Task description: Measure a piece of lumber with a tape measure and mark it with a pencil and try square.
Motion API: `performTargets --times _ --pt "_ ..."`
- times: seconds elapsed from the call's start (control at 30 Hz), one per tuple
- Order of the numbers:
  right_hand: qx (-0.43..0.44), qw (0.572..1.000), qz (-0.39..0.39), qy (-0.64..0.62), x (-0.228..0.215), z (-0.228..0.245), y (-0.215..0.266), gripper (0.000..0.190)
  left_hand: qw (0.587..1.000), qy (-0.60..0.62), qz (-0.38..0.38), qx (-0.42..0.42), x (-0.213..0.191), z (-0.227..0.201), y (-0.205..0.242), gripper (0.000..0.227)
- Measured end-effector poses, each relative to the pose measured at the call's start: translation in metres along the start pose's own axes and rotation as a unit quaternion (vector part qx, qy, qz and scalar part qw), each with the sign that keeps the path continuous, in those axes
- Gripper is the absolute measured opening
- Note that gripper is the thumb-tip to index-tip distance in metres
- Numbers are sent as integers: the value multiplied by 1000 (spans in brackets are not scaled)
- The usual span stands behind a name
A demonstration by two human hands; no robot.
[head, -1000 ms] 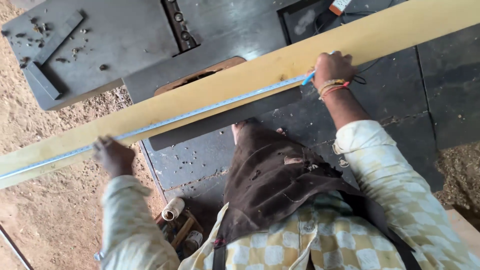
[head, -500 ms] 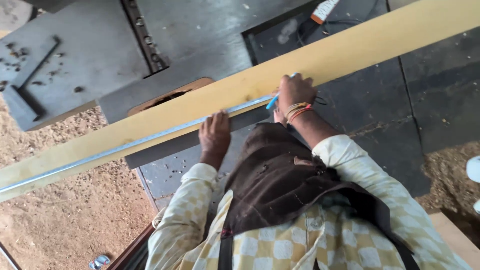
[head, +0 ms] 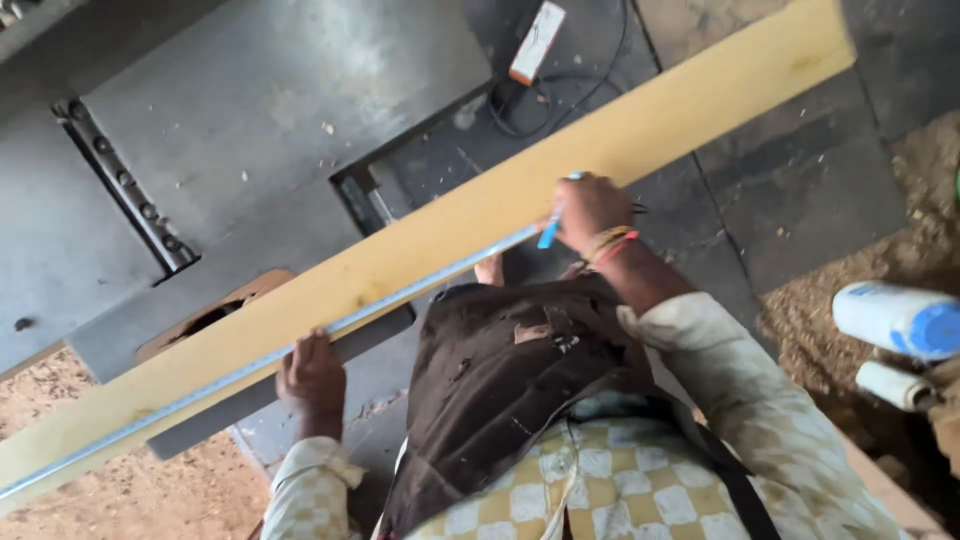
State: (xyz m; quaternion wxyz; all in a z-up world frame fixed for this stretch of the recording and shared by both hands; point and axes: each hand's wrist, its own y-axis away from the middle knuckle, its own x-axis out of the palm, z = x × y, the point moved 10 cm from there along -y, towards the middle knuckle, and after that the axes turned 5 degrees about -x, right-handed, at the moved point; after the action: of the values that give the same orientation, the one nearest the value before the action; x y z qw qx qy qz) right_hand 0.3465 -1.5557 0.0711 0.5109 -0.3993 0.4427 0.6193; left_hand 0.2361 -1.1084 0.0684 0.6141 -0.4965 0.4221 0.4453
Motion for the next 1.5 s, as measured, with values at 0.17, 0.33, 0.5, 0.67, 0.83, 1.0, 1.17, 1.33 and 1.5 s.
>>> performTargets --times 0.17,0.33,0.5,0.67,0.83,1.0,1.17,1.33,1.5 --pt "64 996 60 35 -33 -178 -7 43 996 -68 56 -12 31 4 15 12" --pt "22 999 26 41 -69 -347 -18 48 992 -23 91 -80 16 -2 16 12" --pt "46 998 22 42 -83 -472 -17 49 974 11 149 -168 13 -6 12 15" --pt "21 999 23 22 -88 -500 -31 47 964 65 149 -209 26 8 21 30" --pt "35 994 89 48 -79 -501 -38 47 962 56 173 -204 27 6 21 36" --pt "28 994 95 36 -81 -493 -48 49 944 53 209 -248 5 -13 5 37" --pt "-35 995 94 13 -74 -498 -61 50 935 67 206 -282 12 -9 9 35" --pt "-59 969 241 -13 -31 -503 -62 38 924 60 213 -313 18 -9 13 35" --pt "21 959 280 -27 -22 -512 -62 39 903 66 215 -365 31 -8 23 38"
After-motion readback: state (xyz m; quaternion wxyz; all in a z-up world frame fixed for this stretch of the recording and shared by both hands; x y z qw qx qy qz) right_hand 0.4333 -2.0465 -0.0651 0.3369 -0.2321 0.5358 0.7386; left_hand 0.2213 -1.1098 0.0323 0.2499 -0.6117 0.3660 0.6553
